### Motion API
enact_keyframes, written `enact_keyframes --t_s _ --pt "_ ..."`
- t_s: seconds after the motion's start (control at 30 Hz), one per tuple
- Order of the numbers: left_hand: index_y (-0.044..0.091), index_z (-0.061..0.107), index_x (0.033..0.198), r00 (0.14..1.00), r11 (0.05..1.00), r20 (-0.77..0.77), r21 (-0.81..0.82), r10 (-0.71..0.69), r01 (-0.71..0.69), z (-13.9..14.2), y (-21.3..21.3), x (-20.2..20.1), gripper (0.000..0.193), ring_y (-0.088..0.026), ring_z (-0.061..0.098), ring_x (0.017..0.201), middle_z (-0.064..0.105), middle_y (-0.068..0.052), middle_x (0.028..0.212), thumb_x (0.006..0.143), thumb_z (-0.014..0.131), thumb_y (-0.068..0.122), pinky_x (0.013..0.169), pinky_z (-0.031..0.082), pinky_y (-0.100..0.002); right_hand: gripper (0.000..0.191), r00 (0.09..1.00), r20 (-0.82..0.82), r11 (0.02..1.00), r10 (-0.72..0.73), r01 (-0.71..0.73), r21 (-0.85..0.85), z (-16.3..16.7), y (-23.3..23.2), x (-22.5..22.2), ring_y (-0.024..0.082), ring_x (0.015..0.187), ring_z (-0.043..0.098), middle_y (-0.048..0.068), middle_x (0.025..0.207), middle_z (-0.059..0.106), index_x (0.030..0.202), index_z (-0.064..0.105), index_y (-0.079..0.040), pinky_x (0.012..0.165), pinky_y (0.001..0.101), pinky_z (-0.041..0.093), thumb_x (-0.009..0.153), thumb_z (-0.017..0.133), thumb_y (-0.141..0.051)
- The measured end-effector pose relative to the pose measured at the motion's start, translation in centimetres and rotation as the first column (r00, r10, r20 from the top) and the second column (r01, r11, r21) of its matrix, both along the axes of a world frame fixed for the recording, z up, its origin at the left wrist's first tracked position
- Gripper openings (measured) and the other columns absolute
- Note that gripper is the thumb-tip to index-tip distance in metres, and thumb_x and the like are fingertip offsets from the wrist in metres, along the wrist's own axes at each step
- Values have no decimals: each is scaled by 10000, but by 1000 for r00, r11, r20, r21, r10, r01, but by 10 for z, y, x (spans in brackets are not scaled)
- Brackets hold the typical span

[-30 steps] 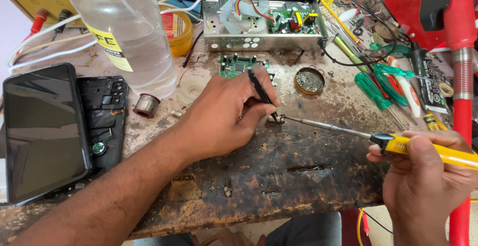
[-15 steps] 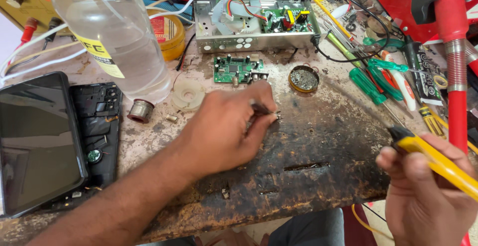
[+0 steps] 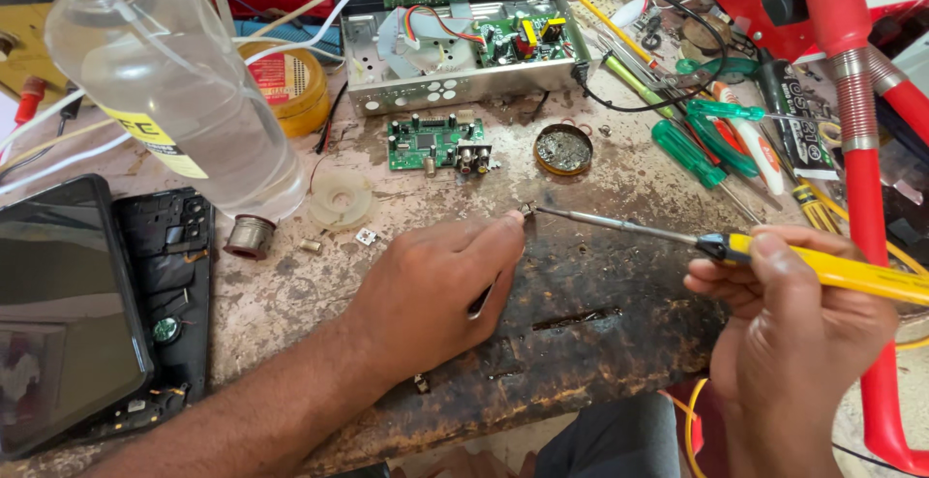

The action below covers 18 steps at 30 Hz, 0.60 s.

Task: The person uses a soldering iron and tweezers to solder a small cylindrical component on a workbench. They then use tweezers to scrape and clean the component's surface. The person handles a green circuit board and a disassembled smartphone is visible nearby.

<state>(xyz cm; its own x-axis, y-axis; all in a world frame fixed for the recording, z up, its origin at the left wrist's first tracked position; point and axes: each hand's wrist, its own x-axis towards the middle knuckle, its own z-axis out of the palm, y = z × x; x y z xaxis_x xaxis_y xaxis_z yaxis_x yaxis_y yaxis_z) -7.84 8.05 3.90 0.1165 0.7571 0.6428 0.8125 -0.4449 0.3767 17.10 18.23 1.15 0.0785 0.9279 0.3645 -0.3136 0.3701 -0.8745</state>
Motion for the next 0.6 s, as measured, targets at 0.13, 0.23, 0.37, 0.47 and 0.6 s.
enact_keyframes --t_s 0.13,0.23,0.37,0.47,0.6 --pt "27 568 1012 1000 1000 -18 -7 0 0 1 0 -1 133 -308 672 728 618 -114 788 957 688 38 652 536 -424 68 999 29 998 34 -35 54 -1 2 -5 261 698 707 168 887 670 1101 626 86 669 389 640 1081 575 47" --pt "25 556 1009 1000 1000 -12 -3 -24 24 1 0 -2 144 -310 681 762 631 -115 828 940 683 33 672 544 -423 57 999 32 999 18 -19 35 -3 4 -5 257 684 705 160 884 670 1095 626 80 664 395 641 1075 593 39" --pt "32 564 1016 999 1000 -20 -10 -29 29 1 0 -3 160 -314 692 780 650 -114 862 913 686 29 673 554 -421 55 999 36 1000 22 -22 -2 -4 8 -4 251 676 709 146 873 670 1087 626 64 668 403 640 1086 617 11" --pt "32 566 1034 999 999 -6 -1 -36 36 2 0 -2 173 -314 698 794 661 -115 889 911 687 22 679 565 -411 69 999 42 999 33 -33 -3 -4 9 -4 253 671 707 150 863 668 1078 630 70 668 407 640 1092 618 4" --pt "32 567 1026 999 999 -10 -20 -32 32 2 0 -1 175 -316 697 785 656 -116 874 908 695 20 672 562 -414 85 999 40 1000 29 -29 -3 -4 9 -3 252 663 704 149 858 666 1070 628 77 668 415 644 1090 614 -4"
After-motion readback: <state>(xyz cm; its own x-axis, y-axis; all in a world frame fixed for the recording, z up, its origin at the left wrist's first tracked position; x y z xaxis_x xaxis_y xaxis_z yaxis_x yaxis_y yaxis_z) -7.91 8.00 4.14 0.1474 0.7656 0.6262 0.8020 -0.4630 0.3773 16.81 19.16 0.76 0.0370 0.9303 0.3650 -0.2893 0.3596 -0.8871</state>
